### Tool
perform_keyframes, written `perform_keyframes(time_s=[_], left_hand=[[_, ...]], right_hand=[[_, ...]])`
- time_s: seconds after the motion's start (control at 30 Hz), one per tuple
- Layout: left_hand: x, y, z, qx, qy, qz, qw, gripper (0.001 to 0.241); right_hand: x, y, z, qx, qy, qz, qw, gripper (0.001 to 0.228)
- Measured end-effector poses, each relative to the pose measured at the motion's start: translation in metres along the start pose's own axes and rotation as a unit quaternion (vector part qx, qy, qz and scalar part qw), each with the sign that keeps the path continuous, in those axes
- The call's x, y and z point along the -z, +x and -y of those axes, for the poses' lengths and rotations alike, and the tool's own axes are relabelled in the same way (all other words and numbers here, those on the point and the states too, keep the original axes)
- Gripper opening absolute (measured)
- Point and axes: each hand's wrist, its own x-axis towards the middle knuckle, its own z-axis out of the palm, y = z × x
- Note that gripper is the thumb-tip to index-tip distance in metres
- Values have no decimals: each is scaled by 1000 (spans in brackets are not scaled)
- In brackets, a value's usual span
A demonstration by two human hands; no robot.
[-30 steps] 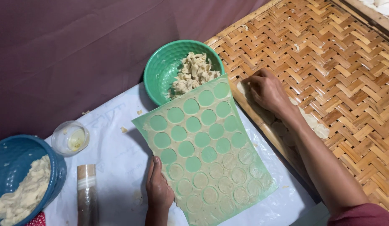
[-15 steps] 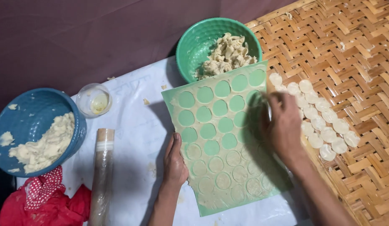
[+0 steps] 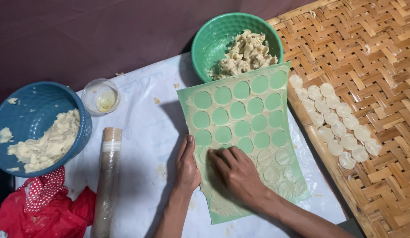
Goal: Peeling small circular dough pieces from a stencil and arranging them on a bamboo drying tray
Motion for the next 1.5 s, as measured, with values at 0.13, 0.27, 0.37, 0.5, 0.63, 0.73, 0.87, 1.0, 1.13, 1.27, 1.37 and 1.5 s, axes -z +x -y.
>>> perform_keyframes(time_s=[0.13, 0.27, 0.37, 0.5, 0.63, 0.73, 0.87, 1.0, 1.13, 1.27, 1.37, 1.5], left_hand=[[-6, -3, -7, 9, -20, -3, 1000, 56], [-4, -3, -7, -9, -3, 21, 1000, 61], [-2, -1, -6, -6, -15, -2, 1000, 59], [-18, -11, -23, 51, -75, -13, 996, 53], [-18, -10, -23, 75, -91, 11, 993, 56], [-15, -7, -18, 70, -79, -14, 994, 56], [-10, -5, -12, 45, -86, -5, 995, 53], [-6, -3, -8, 29, -96, -5, 995, 51], [-10, -3, -11, 44, -88, -25, 995, 53], [-16, -6, -16, 41, -69, -27, 996, 54], [-19, -8, -19, 42, -67, -28, 996, 54], [-13, -5, -14, 34, -81, -22, 996, 50]], right_hand=[[-2, 14, 1, -108, 96, -52, 988, 15], [3, 15, 6, -150, 170, -12, 974, 21], [13, 13, 14, -125, 217, -18, 968, 22], [25, -3, 3, -211, 345, 5, 915, 10], [63, -15, -56, -215, 338, -61, 914, 13], [93, -20, -123, -250, 235, -131, 930, 17], [104, -22, -221, -344, 75, -143, 925, 12], [109, -4, -258, -382, 121, -92, 911, 12], [100, 0, -277, -385, 89, -42, 917, 8], [89, -2, -290, -406, 55, -15, 912, 10], [85, -3, -291, -400, 35, -27, 915, 11], [89, 1, -272, -384, 12, -58, 922, 15]])
